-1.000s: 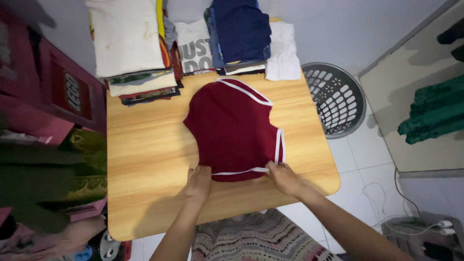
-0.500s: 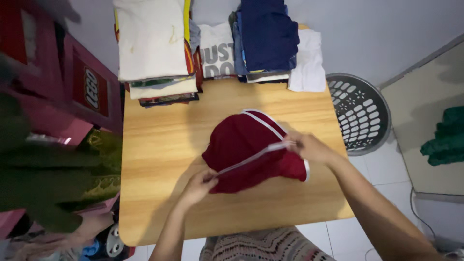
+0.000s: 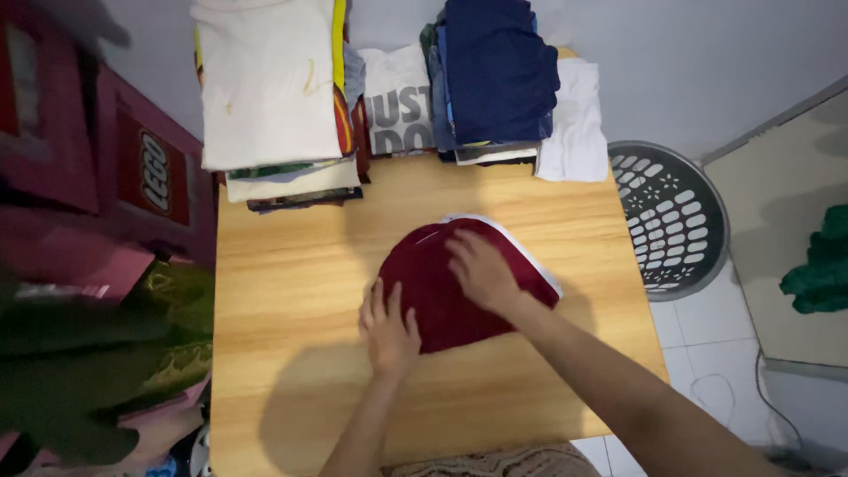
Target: The person folds several clean garments one by one on a wooden table. They smooth and fold a blue shirt, a dark blue shirt, a white t-shirt, a red t-shirt, and a grey t-shirt, stacking each folded item on the table.
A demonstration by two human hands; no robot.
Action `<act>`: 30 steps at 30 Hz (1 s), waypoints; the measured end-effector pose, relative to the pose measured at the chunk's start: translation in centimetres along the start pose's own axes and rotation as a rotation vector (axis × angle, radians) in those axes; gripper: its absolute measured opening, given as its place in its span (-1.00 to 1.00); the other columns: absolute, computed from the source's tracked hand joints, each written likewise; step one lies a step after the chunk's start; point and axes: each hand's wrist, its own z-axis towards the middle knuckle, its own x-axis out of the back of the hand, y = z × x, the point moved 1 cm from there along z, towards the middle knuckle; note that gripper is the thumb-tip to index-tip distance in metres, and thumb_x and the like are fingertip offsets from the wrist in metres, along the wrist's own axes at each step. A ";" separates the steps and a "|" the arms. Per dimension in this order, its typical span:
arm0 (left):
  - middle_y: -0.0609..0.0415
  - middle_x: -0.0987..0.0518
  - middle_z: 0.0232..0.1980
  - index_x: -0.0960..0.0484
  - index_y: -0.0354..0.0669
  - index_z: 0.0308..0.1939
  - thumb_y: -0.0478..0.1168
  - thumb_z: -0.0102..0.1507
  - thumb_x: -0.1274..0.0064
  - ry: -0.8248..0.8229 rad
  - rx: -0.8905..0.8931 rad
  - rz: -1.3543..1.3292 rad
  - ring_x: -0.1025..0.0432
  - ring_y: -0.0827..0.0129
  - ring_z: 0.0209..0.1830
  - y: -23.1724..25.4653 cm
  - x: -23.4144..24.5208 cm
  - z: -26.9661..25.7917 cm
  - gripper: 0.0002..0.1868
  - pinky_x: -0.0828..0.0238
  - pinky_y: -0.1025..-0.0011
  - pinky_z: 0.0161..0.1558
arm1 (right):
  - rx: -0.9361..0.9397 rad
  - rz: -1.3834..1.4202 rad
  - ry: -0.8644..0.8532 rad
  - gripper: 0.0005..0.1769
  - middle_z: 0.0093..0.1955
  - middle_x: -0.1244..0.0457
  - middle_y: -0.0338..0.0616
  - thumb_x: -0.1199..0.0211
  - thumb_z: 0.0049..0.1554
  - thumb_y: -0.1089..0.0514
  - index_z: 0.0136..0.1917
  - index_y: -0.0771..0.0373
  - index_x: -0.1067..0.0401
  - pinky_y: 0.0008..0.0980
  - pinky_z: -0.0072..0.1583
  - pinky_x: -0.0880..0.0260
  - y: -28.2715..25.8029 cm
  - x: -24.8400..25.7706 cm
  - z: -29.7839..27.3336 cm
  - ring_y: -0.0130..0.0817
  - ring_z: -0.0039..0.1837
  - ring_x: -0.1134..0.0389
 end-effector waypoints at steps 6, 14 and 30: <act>0.08 0.22 0.71 -0.16 0.11 0.58 0.09 0.30 0.18 -0.333 0.068 0.278 0.37 -0.11 0.68 -0.7 -0.4 0.3 -0.26 0.54 -0.33 0.42 | 0.119 -0.249 -0.317 -0.32 0.66 0.18 0.13 -0.01 0.29 -0.17 0.59 0.06 -0.07 0.16 0.51 0.16 -0.9 -0.5 -5.0 0.03 0.64 0.17; -0.22 -0.26 0.47 -0.22 -0.31 0.42 -0.10 0.24 -0.15 0.106 0.614 -0.424 -0.26 -0.03 0.42 -2.5 -1.4 -0.5 -0.25 -0.25 0.15 0.39 | -0.287 -0.344 -0.204 -0.30 0.67 0.24 0.14 0.03 0.28 -0.21 0.60 0.03 -0.03 0.43 0.47 0.26 3.5 -1.9 -6.8 0.09 0.67 0.24; -0.18 -0.50 0.21 -0.36 -0.30 0.28 -0.28 0.11 -0.19 0.076 0.453 -0.734 -0.45 0.08 0.22 -4.3 1.5 -1.8 -0.34 -0.34 0.24 0.22 | -0.736 0.839 -0.284 -0.29 0.42 -0.22 0.14 -0.13 0.29 -0.22 0.52 0.24 -0.18 -0.25 0.41 -0.25 -16.3 -5.7 -3.5 -0.11 0.45 -0.26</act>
